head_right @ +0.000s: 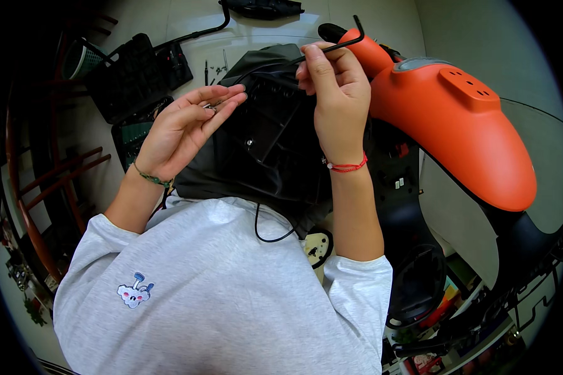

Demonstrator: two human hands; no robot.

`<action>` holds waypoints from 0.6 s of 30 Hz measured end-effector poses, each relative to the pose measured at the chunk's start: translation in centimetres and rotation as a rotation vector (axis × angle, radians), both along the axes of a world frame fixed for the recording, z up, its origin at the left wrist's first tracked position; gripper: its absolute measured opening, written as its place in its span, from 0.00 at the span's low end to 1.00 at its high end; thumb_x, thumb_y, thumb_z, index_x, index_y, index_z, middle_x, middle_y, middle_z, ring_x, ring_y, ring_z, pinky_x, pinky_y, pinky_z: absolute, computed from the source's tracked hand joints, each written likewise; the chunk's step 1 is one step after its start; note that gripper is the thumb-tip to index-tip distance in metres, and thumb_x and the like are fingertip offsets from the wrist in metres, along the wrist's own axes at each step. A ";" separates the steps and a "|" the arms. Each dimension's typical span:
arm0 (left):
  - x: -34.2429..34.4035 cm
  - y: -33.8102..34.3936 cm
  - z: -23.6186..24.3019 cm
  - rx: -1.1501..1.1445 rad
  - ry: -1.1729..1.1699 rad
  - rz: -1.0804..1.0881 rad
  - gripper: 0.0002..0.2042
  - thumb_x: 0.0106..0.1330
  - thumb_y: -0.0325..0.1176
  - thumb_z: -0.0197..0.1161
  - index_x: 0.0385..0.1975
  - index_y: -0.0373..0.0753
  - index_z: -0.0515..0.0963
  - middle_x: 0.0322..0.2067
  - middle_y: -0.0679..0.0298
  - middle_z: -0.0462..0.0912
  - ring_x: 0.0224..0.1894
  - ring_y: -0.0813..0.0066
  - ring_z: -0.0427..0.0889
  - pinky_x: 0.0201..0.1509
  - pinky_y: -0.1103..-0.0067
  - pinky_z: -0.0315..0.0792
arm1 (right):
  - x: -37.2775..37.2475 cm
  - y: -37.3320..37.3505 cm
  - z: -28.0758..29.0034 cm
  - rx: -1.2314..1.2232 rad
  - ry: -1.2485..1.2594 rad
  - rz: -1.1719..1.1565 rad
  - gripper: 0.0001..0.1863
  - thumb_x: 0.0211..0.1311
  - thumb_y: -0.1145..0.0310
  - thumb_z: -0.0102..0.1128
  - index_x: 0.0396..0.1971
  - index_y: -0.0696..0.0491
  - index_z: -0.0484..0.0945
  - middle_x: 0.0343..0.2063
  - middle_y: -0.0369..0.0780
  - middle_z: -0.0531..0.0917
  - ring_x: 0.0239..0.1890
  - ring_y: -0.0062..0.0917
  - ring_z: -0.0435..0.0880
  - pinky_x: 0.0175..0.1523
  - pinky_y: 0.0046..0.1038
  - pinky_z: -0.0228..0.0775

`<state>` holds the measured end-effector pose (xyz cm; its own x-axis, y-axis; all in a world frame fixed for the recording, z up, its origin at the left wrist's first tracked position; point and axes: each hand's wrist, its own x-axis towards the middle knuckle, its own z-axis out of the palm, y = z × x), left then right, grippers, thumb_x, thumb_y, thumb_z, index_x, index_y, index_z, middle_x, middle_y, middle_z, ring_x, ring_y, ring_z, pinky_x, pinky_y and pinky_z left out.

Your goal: The person unscrews bolts from a black plastic motorcycle fairing using an allen key and removes them by hand.

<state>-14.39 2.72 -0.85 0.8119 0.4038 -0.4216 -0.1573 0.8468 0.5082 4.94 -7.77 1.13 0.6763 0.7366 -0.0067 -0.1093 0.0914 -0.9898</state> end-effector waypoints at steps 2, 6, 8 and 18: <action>0.2 0.0 0.1 0.046 0.003 -0.041 0.17 0.63 0.16 0.43 0.53 0.21 0.64 0.58 0.44 0.65 0.63 0.60 0.66 0.69 0.75 0.62 | -0.2 0.0 -0.4 -0.007 -0.028 0.008 0.08 0.65 0.68 0.57 0.35 0.58 0.76 0.23 0.34 0.78 0.26 0.13 0.74 0.32 0.15 0.66; 0.4 0.0 0.1 0.106 0.023 -0.078 0.19 0.66 0.18 0.46 0.57 0.21 0.61 0.58 0.46 0.66 0.63 0.62 0.67 0.68 0.76 0.63 | -0.8 0.1 -0.7 0.013 -0.052 -0.032 0.07 0.64 0.70 0.57 0.36 0.59 0.76 0.24 0.34 0.79 0.27 0.13 0.76 0.33 0.15 0.67; 0.4 0.0 -0.1 0.123 0.028 -0.090 0.20 0.67 0.20 0.47 0.58 0.22 0.61 0.58 0.47 0.66 0.62 0.62 0.67 0.68 0.76 0.63 | -1.1 0.1 -1.0 0.038 -0.077 -0.037 0.07 0.64 0.71 0.57 0.36 0.59 0.76 0.24 0.34 0.78 0.27 0.13 0.76 0.33 0.15 0.67; 0.8 0.2 -0.2 0.086 0.025 -0.074 0.23 0.58 0.14 0.42 0.57 0.22 0.63 0.59 0.46 0.65 0.64 0.60 0.65 0.70 0.72 0.61 | -1.4 -0.1 -1.6 0.085 -0.124 -0.071 0.05 0.64 0.72 0.57 0.35 0.59 0.75 0.24 0.33 0.78 0.27 0.12 0.75 0.33 0.15 0.67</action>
